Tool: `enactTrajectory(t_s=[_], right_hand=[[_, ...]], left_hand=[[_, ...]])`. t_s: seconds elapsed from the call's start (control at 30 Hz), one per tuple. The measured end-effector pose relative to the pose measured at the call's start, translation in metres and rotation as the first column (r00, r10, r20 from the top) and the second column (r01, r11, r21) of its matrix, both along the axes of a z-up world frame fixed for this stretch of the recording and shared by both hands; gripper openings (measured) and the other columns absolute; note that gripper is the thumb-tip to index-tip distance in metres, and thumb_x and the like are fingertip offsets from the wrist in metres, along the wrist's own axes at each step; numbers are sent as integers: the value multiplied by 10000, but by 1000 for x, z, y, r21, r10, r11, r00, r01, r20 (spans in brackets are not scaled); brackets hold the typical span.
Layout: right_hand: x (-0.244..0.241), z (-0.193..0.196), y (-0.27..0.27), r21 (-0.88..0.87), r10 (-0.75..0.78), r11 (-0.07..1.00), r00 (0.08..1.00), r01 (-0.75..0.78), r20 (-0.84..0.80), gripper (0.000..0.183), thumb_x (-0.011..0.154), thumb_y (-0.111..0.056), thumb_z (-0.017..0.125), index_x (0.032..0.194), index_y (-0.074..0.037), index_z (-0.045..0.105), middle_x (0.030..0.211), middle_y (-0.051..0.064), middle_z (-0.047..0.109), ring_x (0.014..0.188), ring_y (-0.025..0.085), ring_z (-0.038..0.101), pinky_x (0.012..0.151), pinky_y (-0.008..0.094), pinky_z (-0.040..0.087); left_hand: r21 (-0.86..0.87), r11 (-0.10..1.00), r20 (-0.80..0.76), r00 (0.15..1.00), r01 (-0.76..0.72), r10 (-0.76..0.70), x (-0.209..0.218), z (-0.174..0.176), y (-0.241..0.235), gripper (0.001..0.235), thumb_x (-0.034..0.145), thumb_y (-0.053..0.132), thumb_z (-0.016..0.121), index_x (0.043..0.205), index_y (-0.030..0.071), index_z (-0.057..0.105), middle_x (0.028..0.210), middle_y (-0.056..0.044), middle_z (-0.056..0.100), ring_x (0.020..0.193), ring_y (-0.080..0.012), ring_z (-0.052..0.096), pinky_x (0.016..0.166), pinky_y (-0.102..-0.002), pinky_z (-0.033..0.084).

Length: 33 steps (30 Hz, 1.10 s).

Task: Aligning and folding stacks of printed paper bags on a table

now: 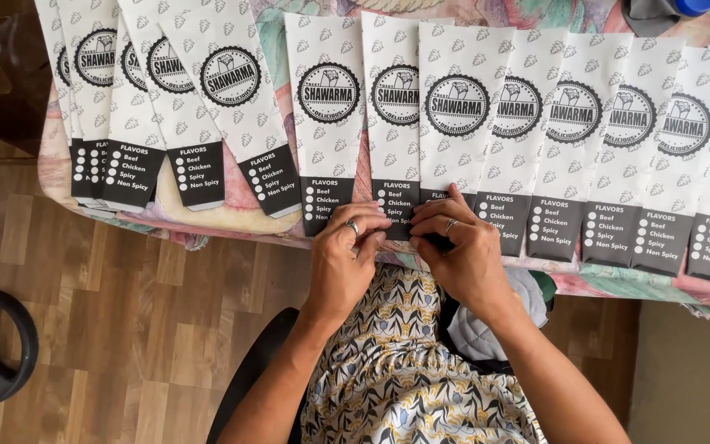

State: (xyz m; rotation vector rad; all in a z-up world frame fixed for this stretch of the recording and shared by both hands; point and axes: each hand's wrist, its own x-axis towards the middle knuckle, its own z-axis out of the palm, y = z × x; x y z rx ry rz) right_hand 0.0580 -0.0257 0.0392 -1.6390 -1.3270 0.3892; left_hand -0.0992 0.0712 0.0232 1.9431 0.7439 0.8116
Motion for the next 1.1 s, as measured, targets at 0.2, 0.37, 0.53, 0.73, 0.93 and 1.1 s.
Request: enactTrajectory(t_s=[0.2, 0.37, 0.53, 0.73, 0.93, 1.1], right_hand=[[1, 4, 1, -33, -13, 999, 999, 11, -38, 199, 698, 155, 732, 839, 23, 778, 877, 109, 752, 988, 282, 745, 1198, 498, 345], [2, 13, -6, 74, -18, 997, 998, 22, -62, 216, 729, 124, 740, 898, -3, 787, 954, 115, 753, 1053, 300, 728, 1176, 506, 389], [24, 14, -28, 168, -106, 979, 993, 112, -46, 124, 852, 90, 754, 955, 23, 768, 1007, 150, 734, 1080, 328, 711, 1156, 506, 447], [15, -2, -36, 148, -62, 989, 959, 21, 277, 265, 835, 23, 784, 1099, 11, 764, 1175, 188, 742, 1232, 421, 647, 1184, 569, 338], [9, 0, -33, 134, -110, 989, 924, 65, 366, 206, 843, 43, 778, 1048, 33, 767, 1169, 176, 753, 1217, 395, 662, 1192, 580, 317], [6, 7, -30, 134, -134, 987, 927, 92, 349, 239, 797, 74, 768, 1036, 56, 762, 1201, 230, 725, 1233, 424, 639, 1199, 606, 308]], left_hand=[[45, 998, -36, 999, 41, -39, -2, 8, 2, 251, 857, -147, 660, 1024, 21, 744, 1059, -111, 721, 1159, -287, 660, 1052, -409, 515], [303, 948, -138, 989, 98, -58, 2, -7, -10, 346, 835, -184, 629, 1090, 21, 739, 1239, -146, 699, 1338, -342, 530, 1168, -479, 393], [362, 924, -173, 983, 122, -63, 1, -10, -12, 435, 804, -209, 636, 1157, 28, 726, 1351, -160, 669, 1422, -354, 457, 1213, -524, 303], [363, 920, -188, 979, 144, -79, 1, -14, -11, 532, 747, -224, 636, 1192, 54, 724, 1380, -153, 653, 1416, -343, 477, 1220, -479, 308], [382, 915, -179, 982, 129, -64, 1, -15, -13, 516, 757, -217, 639, 1191, 50, 724, 1369, -160, 658, 1414, -345, 479, 1227, -482, 310], [376, 924, -113, 993, 73, -32, 2, -18, -16, 507, 769, -214, 619, 1180, 61, 730, 1405, -140, 639, 1440, -335, 450, 1228, -475, 318]])
